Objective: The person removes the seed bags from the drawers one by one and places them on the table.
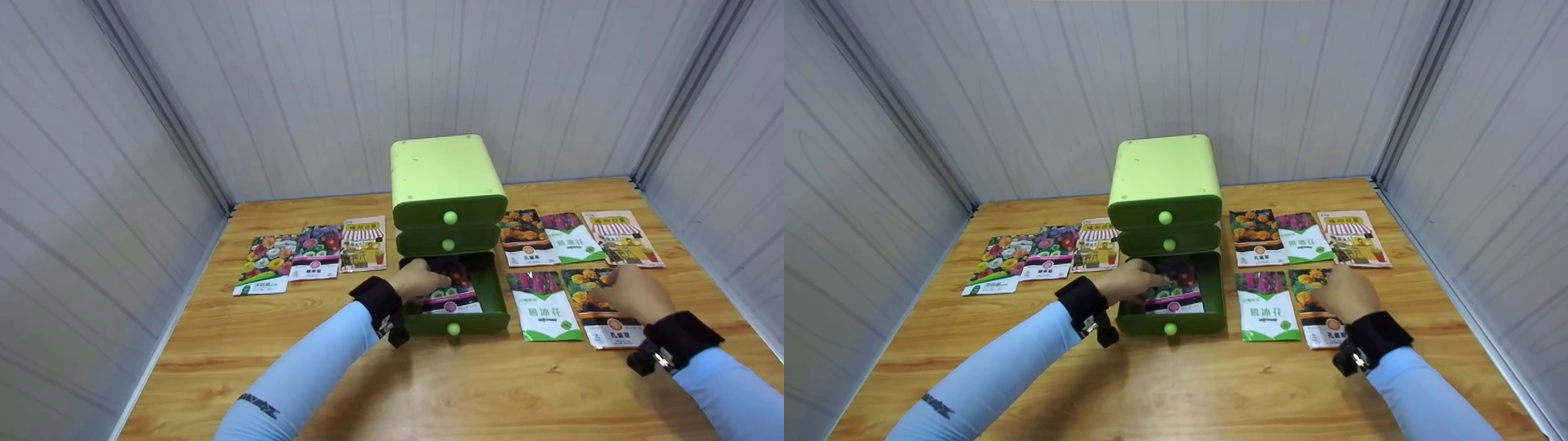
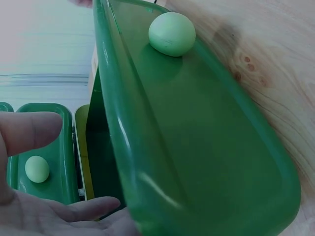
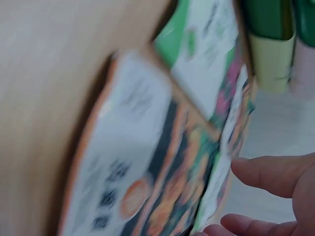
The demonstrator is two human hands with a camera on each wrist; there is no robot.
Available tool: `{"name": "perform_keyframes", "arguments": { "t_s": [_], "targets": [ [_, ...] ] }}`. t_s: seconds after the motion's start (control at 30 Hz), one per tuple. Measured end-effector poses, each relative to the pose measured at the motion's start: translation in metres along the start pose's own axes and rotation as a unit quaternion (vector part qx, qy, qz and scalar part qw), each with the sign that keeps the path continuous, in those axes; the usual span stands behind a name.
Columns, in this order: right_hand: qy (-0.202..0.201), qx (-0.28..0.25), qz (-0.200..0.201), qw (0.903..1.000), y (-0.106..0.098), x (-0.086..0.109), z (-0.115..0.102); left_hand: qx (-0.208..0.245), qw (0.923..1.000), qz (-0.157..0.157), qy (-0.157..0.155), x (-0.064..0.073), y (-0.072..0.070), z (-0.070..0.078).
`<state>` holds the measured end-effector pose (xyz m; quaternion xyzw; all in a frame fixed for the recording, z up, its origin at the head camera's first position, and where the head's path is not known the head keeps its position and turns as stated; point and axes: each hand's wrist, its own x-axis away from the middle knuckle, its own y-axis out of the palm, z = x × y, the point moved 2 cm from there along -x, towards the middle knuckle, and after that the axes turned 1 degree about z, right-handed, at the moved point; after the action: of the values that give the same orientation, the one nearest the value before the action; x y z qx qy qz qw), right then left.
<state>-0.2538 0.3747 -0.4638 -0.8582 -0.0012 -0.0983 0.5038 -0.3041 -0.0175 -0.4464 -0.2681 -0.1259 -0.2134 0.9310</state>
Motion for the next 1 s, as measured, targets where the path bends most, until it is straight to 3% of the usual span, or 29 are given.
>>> {"name": "perform_keyframes", "arguments": {
  "t_s": [0.13, 0.37, 0.6, 0.73, 1.0],
  "targets": [
    [-0.047, -0.033, 0.002, 0.9984, 0.002, -0.002, -0.033, -0.015, 0.9998, 0.004, -0.014, -0.001, -0.002, 0.001],
    [-0.079, -0.095, -0.018, 0.9921, 0.019, -0.005, -0.094, -0.052, 0.9983, 0.001, -0.025, -0.004, -0.004, -0.001],
    [-0.141, -0.115, -0.03, 0.9827, 0.039, -0.008, -0.142, -0.061, 0.9976, 0.001, -0.035, -0.01, -0.006, -0.003],
    [-0.139, -0.136, -0.059, 0.9793, 0.049, -0.011, -0.159, -0.059, 0.9976, 0.002, -0.035, -0.014, -0.007, -0.002],
    [-0.099, -0.139, -0.132, 0.9764, 0.072, -0.027, -0.18, -0.113, 0.9932, 0.014, -0.022, -0.017, -0.003, 0.003]
  ]
}}
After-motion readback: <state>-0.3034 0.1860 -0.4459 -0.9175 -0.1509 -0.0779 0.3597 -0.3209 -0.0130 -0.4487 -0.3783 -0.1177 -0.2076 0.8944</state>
